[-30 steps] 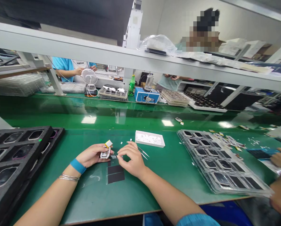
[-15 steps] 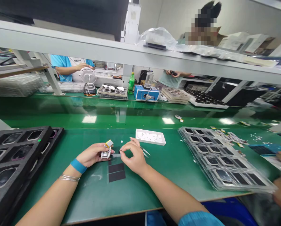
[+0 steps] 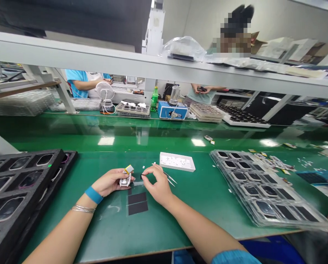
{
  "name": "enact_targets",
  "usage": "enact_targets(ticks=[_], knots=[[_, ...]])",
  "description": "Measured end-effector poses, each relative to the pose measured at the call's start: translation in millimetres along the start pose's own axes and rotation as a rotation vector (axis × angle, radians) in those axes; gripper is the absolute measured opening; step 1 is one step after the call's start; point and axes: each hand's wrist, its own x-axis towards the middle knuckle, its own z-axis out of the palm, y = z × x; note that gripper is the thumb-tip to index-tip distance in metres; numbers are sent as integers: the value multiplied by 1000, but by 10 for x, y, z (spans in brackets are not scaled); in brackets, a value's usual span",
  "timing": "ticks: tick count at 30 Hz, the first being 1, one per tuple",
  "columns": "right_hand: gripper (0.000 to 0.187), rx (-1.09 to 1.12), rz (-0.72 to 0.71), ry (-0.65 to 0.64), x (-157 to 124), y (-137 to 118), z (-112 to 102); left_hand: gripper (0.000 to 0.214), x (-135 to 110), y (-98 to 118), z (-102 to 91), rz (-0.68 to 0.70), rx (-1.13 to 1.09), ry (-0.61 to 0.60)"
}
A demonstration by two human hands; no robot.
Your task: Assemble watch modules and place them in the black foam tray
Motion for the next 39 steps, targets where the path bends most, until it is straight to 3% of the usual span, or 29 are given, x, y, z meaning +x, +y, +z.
enact_targets(ticks=[10, 14, 21, 28, 39], knots=[[7, 40, 44, -76, 21, 2, -31, 22, -3, 22, 40, 39, 10, 79], [2, 212, 195, -116, 56, 54, -42, 18, 0, -17, 159, 126, -55, 151], [23, 565, 431, -183, 53, 181, 15, 10, 14, -126, 328, 164, 3, 168], [27, 587, 387, -259, 2, 61, 83, 10, 16, -180, 370, 175, 70, 155], [11, 467, 357, -269, -41, 69, 123, 8, 38, -204, 427, 136, 33, 162]])
